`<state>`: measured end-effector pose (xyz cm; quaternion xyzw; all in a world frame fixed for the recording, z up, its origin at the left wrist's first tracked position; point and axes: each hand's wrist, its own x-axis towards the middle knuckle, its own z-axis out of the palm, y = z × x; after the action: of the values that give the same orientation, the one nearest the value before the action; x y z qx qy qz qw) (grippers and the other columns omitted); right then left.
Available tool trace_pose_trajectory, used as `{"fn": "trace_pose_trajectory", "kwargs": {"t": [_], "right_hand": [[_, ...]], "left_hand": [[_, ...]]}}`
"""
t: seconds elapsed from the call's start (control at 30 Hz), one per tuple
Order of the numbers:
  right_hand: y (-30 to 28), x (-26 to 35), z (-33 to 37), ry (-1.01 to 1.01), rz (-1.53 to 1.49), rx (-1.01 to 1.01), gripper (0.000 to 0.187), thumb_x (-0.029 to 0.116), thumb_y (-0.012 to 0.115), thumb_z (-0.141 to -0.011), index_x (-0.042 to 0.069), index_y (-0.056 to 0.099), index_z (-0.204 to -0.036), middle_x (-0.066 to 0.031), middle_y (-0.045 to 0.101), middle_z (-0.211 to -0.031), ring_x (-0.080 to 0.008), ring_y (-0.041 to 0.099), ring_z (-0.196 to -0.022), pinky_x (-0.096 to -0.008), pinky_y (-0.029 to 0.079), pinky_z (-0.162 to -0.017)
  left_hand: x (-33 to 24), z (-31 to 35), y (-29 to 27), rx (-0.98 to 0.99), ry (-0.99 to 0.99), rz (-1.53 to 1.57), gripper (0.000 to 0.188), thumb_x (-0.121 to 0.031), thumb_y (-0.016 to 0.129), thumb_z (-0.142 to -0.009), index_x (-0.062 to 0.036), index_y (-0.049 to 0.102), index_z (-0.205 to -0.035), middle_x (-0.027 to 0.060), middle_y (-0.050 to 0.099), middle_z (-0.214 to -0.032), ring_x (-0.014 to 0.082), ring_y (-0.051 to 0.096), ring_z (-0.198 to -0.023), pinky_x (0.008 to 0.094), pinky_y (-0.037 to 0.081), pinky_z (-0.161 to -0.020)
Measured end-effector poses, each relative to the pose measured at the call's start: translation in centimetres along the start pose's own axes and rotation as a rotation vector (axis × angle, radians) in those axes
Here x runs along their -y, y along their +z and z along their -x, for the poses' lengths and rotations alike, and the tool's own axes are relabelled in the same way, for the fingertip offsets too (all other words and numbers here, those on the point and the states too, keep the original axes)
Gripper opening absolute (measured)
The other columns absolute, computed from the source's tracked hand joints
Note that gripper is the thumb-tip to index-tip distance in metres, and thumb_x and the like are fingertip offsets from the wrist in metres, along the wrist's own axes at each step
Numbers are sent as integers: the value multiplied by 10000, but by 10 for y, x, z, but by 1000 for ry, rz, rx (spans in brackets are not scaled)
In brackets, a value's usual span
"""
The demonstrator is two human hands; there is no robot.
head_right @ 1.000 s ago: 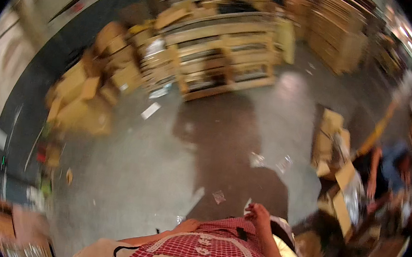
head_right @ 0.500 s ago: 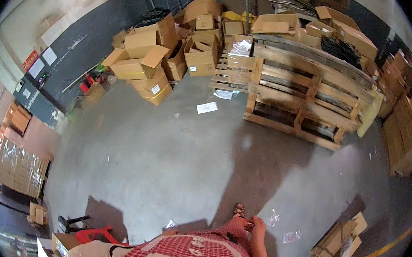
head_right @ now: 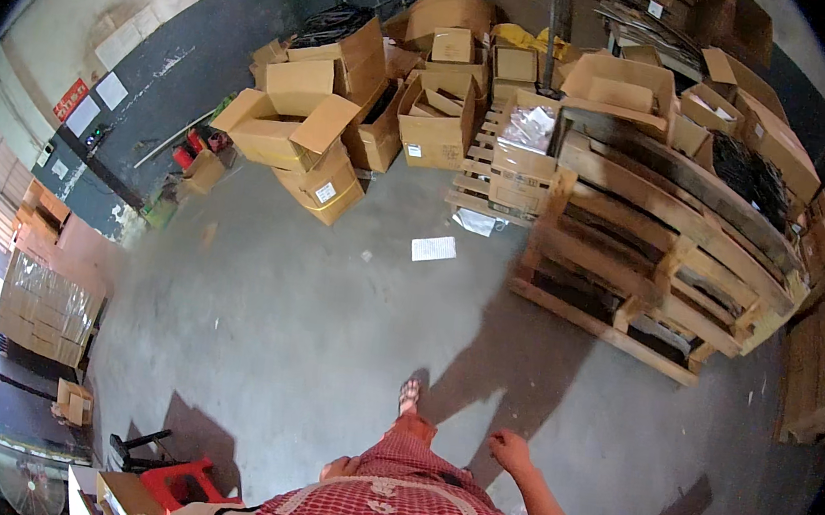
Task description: The person sorts small metal parts on a table, places them into a plastic bag, and then retrieves a cardboard box from a pile to place the bag inside.
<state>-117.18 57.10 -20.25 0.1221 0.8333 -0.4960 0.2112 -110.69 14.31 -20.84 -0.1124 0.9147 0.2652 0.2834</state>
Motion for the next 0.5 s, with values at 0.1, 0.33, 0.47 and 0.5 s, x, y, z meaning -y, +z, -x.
{"fn": "trace_pose_trajectory", "kwargs": {"t": [0.1,0.33,0.47,0.5], "right_hand": [[-13,38,-87,-164,503,150,260,274,594,-861,49,662,-972,-158,699,-912,-328,677,-768,-440,534,-709],[-26,98,-222,-13,577,130,311,311,559,-863,49,682,-976,-215,681,-968,-413,640,-909,-494,506,-812],[-31,119,-291,219,-2,-27,236,210,593,-862,15,680,-962,-177,704,-915,-317,682,-820,-418,535,-731],[-41,116,-310,288,-185,-82,210,180,607,-861,7,678,-956,-161,712,-893,-283,698,-786,-390,546,-699]], "left_hand": [[7,-80,-6,-74,54,58,458,-465,454,-964,-68,650,-1082,194,668,-1071,398,627,-990,476,495,-819],[-11,-289,-111,391,103,-243,425,-411,527,-865,-61,685,-1046,214,689,-1020,379,658,-978,480,516,-840],[-35,-362,-187,369,29,-325,376,-318,514,-842,-11,703,-949,244,680,-1013,401,652,-983,492,511,-864],[-44,-381,-198,319,4,-273,380,-316,506,-846,-7,702,-949,246,679,-1013,407,650,-980,493,510,-866]]}}
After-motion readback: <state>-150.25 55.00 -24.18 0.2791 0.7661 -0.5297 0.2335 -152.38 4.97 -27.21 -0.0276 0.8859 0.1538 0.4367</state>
